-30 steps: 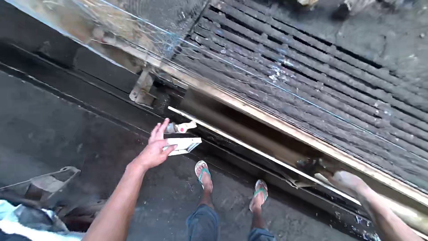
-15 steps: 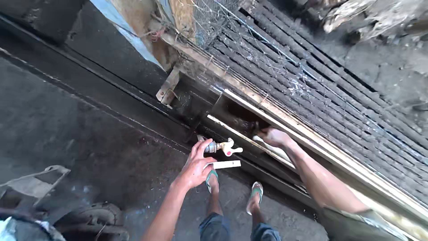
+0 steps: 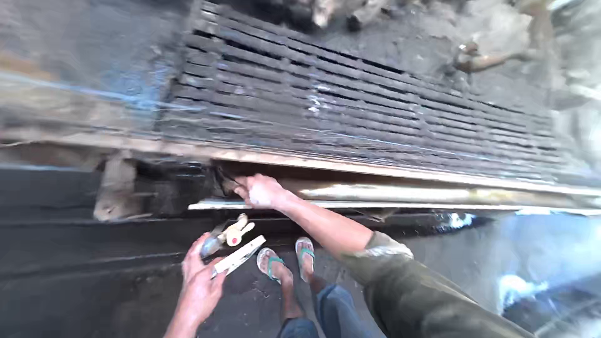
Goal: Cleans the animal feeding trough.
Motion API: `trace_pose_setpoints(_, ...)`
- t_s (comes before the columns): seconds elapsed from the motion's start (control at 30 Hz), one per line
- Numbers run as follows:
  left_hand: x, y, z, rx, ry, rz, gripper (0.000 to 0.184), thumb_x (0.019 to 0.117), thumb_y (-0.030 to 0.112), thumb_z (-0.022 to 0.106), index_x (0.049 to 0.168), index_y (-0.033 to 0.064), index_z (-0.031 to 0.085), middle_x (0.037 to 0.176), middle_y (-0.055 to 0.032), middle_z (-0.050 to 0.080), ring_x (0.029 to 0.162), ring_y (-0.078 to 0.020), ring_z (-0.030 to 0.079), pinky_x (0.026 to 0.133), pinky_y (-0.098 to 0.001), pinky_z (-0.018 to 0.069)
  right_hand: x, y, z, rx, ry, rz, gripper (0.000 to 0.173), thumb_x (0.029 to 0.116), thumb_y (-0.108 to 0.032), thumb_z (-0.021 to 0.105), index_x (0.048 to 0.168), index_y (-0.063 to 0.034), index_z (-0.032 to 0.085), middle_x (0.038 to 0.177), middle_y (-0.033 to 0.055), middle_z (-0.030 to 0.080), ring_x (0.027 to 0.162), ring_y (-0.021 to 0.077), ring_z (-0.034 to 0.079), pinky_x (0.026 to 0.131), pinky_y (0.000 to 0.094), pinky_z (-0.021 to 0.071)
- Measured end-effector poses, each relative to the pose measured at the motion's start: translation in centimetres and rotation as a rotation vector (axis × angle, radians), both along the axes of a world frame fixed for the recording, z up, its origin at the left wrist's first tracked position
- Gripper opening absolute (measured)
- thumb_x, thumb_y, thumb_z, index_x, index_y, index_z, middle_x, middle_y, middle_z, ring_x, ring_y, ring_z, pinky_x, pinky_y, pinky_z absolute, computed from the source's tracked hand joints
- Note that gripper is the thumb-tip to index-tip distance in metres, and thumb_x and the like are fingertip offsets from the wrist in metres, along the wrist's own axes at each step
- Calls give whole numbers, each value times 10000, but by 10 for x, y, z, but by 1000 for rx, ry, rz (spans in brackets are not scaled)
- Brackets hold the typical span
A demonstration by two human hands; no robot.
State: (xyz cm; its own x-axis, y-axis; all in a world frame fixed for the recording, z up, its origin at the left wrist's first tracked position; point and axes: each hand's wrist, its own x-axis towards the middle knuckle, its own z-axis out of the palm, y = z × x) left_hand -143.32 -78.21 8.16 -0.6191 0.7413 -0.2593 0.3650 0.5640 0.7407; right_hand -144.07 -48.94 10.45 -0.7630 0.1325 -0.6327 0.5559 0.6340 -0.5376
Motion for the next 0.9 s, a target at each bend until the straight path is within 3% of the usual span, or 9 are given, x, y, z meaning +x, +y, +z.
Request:
trace_pose_setpoints(0.07,-1,4,1,-13,3,11,236,870,229,639,930,37,760,1611,-253,314,1516,-446,226,1219,-586,234,91,38,25,184,-19,-20,449,1094,-414,415,1509,-276,516,1136,160,737,1097,383,691,927,609,531)
trace_pose_setpoints(0.17,-2,9,6,-45,-34,44,243,880,226,652,955,19,754,1629,-249,273,1534,-407,198,1233,-550,220,252,115,49,459,-192,-119,497,1081,-424,396,1524,-231,511,1028,201,752,988,435,719,861,641,542)
trace_pose_setpoints(0.27,-2,18,8,-71,-59,73,297,877,249,653,1028,7,734,1643,-242,235,1542,-360,194,1237,-507,231,364,208,64,596,-642,-266,479,1073,-395,432,1486,-166,510,1155,291,692,1080,515,668,876,694,515)
trace_pose_setpoints(0.37,0,28,12,-92,-77,122,426,866,298,644,1191,25,682,1653,-205,219,1532,-280,241,1223,-453,275,438,293,36,702,-875,-403,447,986,-340,607,1288,-14,645,1264,318,646,1184,541,608,907,756,469)
trace_pose_setpoints(0.43,-1,31,16,-113,-89,133,428,870,281,655,1215,27,672,1664,-176,216,1524,-261,272,1211,-456,309,465,331,5,691,-924,-395,551,992,-408,599,1355,5,606,1358,331,592,1275,544,550,960,779,427)
trace_pose_setpoints(0.5,-5,30,19,-136,-104,100,287,890,241,662,1051,15,734,1665,-180,216,1535,-278,251,1221,-472,303,454,341,-19,639,-945,-441,598,948,-347,682,1394,34,561,1423,337,538,1347,534,488,1029,759,392)
trace_pose_setpoints(0.57,-9,29,19,-169,-134,76,220,911,222,662,992,38,752,1676,-164,202,1541,-266,241,1219,-462,316,419,320,-23,609,-921,-480,606,927,-295,717,1383,70,555,1436,348,521,1371,527,470,1064,739,382)
trace_pose_setpoints(0.77,-18,27,17,-90,-224,56,188,919,182,683,994,35,772,1680,-170,210,1570,-287,154,1255,-470,253,249,200,21,419,-778,-183,476,1061,-298,503,1377,50,574,1377,334,581,1313,528,530,1032,728,405)
trace_pose_setpoints(0.9,-28,23,24,-89,-281,-22,191,939,168,669,1025,44,787,1696,-163,182,1586,-318,64,1276,-491,174,116,109,36,279,-726,-141,486,1059,-322,488,1372,38,583,1397,296,581,1339,469,530,1078,673,404)
